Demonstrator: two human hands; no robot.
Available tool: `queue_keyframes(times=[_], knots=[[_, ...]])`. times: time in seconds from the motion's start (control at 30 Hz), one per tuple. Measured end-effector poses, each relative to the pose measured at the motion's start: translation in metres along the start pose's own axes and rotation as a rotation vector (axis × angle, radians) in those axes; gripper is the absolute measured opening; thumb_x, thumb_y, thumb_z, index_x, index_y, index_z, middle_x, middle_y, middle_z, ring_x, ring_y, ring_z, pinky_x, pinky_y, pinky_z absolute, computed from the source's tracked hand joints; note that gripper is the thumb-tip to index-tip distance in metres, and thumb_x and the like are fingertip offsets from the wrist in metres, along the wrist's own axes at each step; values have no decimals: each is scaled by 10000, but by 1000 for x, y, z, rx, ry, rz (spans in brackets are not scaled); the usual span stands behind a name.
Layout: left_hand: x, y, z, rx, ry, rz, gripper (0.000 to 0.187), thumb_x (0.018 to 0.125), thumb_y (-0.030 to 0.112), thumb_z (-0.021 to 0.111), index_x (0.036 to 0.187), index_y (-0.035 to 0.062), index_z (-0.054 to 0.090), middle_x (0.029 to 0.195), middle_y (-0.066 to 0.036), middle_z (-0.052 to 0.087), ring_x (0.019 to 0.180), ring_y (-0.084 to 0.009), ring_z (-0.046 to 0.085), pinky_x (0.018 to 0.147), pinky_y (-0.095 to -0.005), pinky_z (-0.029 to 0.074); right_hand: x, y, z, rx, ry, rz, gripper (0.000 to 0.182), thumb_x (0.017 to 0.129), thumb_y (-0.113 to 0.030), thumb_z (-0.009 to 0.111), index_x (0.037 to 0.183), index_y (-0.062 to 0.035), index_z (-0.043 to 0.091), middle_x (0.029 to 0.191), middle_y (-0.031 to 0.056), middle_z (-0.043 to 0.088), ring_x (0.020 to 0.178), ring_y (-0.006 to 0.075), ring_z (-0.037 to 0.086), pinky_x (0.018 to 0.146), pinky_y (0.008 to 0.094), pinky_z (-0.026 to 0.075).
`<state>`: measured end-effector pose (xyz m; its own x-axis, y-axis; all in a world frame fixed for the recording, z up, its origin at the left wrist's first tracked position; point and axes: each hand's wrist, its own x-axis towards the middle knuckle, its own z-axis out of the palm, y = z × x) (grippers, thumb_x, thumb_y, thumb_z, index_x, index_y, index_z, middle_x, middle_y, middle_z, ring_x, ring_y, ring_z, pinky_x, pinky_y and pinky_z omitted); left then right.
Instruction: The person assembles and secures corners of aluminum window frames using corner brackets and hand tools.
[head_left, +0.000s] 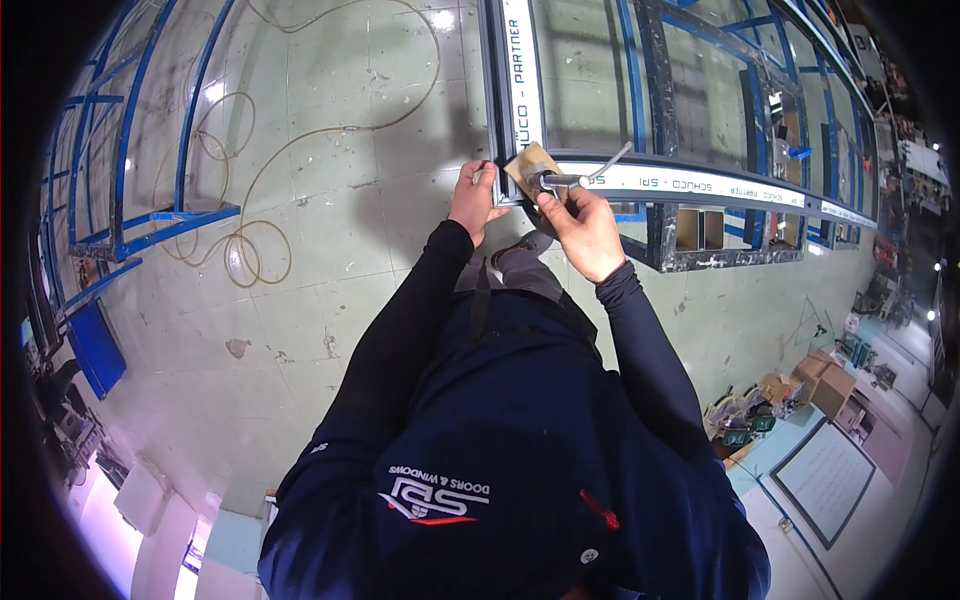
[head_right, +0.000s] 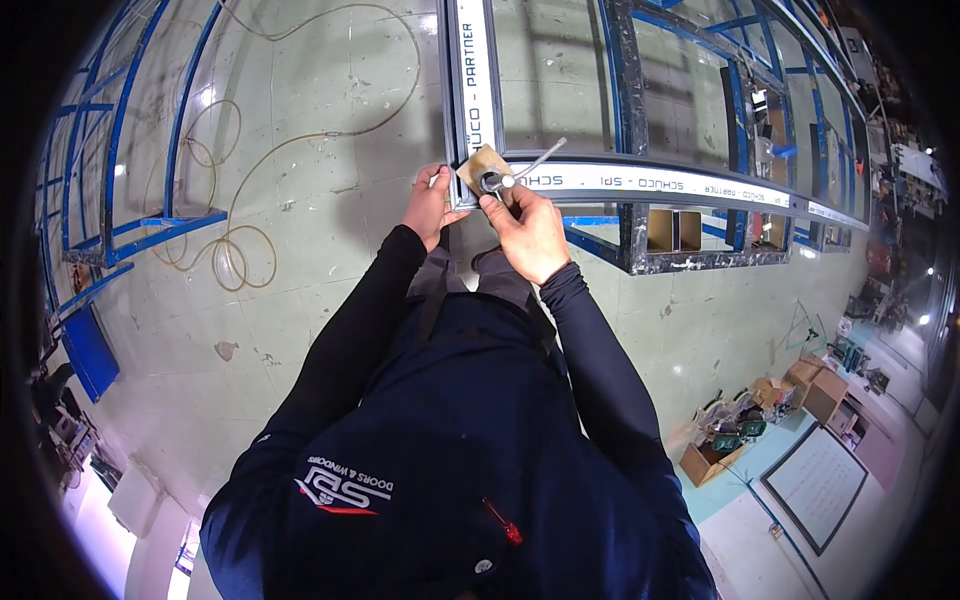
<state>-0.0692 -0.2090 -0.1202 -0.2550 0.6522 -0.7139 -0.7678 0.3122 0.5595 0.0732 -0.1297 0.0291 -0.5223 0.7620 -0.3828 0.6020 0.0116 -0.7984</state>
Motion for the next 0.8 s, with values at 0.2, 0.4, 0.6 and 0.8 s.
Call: queue_keyframes(times=[0.2,0.4,0.6,0.8], knots=[[-5,-4,1,41,91,73,387,1023,361,518,1292,96,433,1078,-61,605,904,-171,638,796,-372,545,2,-7,-6,-84,-78,39,303,972,-245,645,850,33,654,705,16,635,652,56,537,576,243,430],[-95,-15,20,647,37,834,409,860,217,737,1154,-2,555,1021,-136,629,906,-261,631,824,-339,504,2,2,-2,93,-22,33,331,931,-273,671,780,17,621,586,60,549,569,127,474,547,334,411],[-95,12,30,269,134,723,348,799,78,714,1114,9,584,1083,-136,632,1019,-280,644,868,-357,510,1,-4,0,68,-3,22,325,931,-267,667,779,16,622,590,65,553,573,110,479,548,322,414],[-98,124,66,912,-379,1139,248,827,131,725,1011,-25,667,972,-138,671,879,-299,667,794,-348,531,-2,-6,-3,23,-20,-68,286,938,-255,660,922,30,655,697,72,625,673,115,549,642,318,474]])
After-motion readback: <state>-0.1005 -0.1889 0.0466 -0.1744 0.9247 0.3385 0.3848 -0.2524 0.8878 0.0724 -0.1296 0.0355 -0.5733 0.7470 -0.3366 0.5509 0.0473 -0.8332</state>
